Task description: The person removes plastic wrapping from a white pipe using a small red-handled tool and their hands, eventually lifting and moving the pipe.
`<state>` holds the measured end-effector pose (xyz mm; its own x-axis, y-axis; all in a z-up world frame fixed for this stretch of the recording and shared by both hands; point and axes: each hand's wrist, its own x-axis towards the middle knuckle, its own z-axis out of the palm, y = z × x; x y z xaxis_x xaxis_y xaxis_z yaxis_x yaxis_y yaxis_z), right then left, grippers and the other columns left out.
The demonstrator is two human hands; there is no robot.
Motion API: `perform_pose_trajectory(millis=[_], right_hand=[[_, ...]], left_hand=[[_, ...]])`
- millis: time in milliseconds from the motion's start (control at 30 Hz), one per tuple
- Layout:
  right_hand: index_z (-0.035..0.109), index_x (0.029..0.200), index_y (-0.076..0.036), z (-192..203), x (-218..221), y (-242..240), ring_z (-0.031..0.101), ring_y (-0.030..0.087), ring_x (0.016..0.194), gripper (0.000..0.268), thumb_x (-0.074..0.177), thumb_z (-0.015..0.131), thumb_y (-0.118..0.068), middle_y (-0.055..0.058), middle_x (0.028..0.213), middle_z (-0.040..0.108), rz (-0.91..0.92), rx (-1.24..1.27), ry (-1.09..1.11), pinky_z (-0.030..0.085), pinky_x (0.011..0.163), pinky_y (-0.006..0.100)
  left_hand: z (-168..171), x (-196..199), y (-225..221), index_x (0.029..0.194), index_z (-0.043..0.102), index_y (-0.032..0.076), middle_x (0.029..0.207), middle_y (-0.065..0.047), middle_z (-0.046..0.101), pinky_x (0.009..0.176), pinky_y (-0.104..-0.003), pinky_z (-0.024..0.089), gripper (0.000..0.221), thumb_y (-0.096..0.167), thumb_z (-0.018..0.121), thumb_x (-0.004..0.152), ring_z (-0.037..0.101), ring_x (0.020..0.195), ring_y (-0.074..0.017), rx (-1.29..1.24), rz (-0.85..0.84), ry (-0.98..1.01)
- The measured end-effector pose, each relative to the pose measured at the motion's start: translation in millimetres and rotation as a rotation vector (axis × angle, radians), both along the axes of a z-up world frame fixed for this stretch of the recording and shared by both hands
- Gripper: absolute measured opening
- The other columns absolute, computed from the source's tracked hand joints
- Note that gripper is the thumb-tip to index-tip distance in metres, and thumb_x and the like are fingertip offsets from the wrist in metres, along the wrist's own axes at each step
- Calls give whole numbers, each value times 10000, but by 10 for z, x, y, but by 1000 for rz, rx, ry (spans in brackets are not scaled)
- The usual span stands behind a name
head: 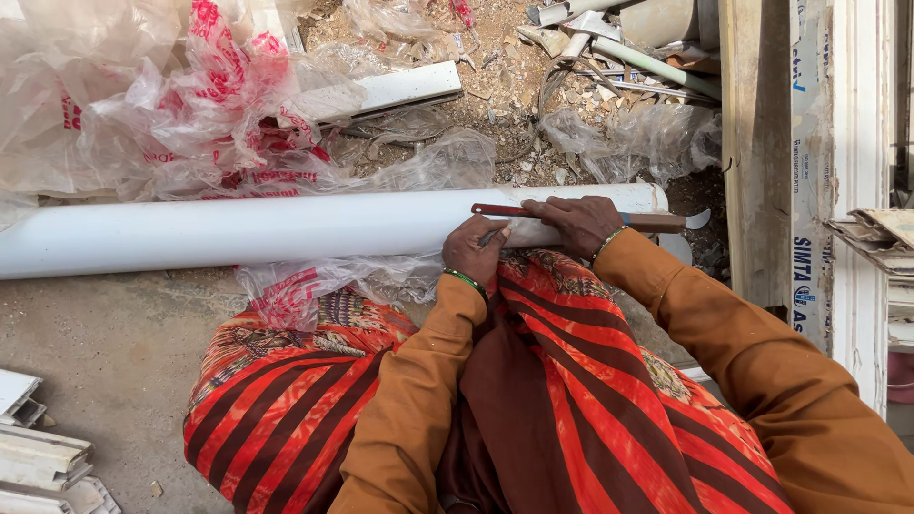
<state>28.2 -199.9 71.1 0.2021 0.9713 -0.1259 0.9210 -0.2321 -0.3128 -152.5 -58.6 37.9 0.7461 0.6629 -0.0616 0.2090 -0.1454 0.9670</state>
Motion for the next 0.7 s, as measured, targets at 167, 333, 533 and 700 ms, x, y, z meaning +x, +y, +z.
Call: perform_pose_trajectory(millis=[167, 333, 533, 700], right_hand=[[533, 1456, -270, -277, -166, 112, 694, 302, 781, 597, 881, 674, -191, 18, 1051, 694, -25, -8, -58, 533, 620, 437], [498, 1467, -263, -230, 6, -540, 685, 309, 708, 719, 776, 677, -170, 24, 940, 666, -81, -113, -111, 526, 542, 449], [488, 1505, -237, -400, -105, 99, 677, 311, 729, 745, 793, 657, -98, 35, 1004, 666, 61, 48, -88, 534, 575, 436], [496, 1472, -255, -307, -86, -343, 675, 320, 713, 671, 833, 667, -146, 38, 982, 681, -68, 24, -116, 527, 567, 442]], left_hand=[[-22, -19, 11, 971, 770, 86, 868, -49, 726, 706, -312, 539, 110, 104, 765, 862, 712, 767, -197, -38, 22, -70], [-1, -1, 61, 943, 790, 96, 795, -60, 681, 656, -319, 503, 93, 96, 793, 850, 662, 702, -207, -8, -5, 3], [-5, 8, 90, 958, 779, 100, 815, -57, 682, 663, -320, 502, 107, 75, 782, 854, 663, 717, -202, -19, -68, -44], [-23, -15, 79, 967, 768, 115, 882, -42, 711, 709, -320, 528, 115, 81, 780, 859, 691, 783, -194, -16, -61, -130]])
